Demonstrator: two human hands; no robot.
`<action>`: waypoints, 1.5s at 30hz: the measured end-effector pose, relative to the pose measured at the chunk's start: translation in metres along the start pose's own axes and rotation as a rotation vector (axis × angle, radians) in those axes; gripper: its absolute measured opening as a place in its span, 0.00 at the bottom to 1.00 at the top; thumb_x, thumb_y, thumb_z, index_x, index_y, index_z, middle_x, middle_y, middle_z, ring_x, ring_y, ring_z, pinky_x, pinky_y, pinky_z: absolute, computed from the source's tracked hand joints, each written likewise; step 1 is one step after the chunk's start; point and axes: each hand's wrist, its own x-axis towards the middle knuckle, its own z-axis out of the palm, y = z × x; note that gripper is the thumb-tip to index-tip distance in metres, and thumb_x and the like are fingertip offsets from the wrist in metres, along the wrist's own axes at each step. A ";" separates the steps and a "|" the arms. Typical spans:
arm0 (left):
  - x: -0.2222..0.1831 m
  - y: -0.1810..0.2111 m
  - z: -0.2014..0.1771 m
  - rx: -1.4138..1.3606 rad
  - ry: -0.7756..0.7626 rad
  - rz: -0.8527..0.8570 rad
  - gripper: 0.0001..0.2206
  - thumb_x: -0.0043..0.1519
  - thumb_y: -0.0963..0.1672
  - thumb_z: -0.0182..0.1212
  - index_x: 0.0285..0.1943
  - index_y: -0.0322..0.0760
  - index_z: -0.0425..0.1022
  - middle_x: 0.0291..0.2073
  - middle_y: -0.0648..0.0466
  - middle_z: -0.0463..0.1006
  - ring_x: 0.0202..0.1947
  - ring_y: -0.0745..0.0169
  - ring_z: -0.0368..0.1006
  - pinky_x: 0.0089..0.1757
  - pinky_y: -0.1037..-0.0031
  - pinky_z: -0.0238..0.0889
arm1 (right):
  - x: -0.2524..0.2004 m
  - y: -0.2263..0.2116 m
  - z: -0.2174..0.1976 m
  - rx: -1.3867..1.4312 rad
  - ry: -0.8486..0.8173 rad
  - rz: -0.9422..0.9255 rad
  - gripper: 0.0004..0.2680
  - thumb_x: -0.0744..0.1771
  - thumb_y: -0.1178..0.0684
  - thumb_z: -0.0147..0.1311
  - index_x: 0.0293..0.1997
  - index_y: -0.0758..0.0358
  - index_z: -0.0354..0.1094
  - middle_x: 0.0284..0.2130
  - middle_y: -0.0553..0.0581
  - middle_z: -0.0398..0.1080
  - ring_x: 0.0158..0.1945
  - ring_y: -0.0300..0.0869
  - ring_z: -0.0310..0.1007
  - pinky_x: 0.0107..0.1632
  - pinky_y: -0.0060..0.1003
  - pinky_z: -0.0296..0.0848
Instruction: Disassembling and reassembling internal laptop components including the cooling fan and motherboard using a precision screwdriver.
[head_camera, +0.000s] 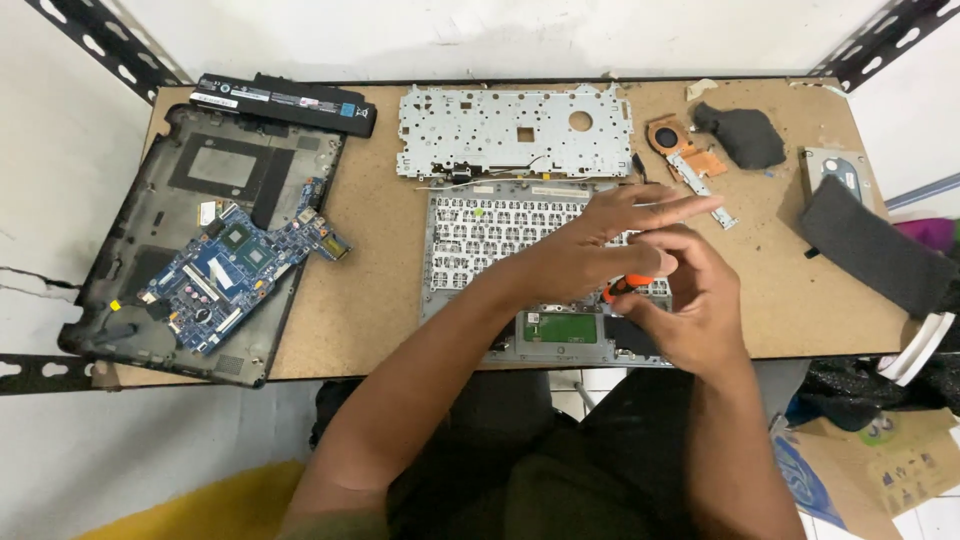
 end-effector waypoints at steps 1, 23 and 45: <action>-0.002 0.007 -0.002 0.003 0.000 -0.001 0.25 0.64 0.50 0.51 0.72 0.52 0.55 0.62 0.49 0.66 0.72 0.42 0.42 0.65 0.44 0.16 | 0.002 -0.007 0.000 0.002 0.001 -0.001 0.21 0.54 0.61 0.67 0.46 0.74 0.63 0.37 0.63 0.67 0.42 0.44 0.68 0.50 0.42 0.68; -0.008 0.017 0.002 0.090 0.046 0.010 0.24 0.65 0.52 0.50 0.70 0.52 0.58 0.61 0.51 0.68 0.71 0.42 0.48 0.66 0.43 0.21 | -0.005 0.001 -0.008 0.033 0.027 -0.029 0.16 0.58 0.59 0.64 0.42 0.71 0.59 0.31 0.58 0.65 0.35 0.38 0.65 0.44 0.34 0.67; -0.004 0.016 0.001 0.087 0.038 -0.003 0.29 0.62 0.55 0.54 0.71 0.50 0.56 0.64 0.45 0.65 0.72 0.37 0.45 0.65 0.40 0.22 | -0.011 0.013 -0.022 0.027 -0.033 -0.024 0.18 0.55 0.63 0.65 0.44 0.76 0.61 0.36 0.66 0.68 0.43 0.48 0.69 0.51 0.45 0.67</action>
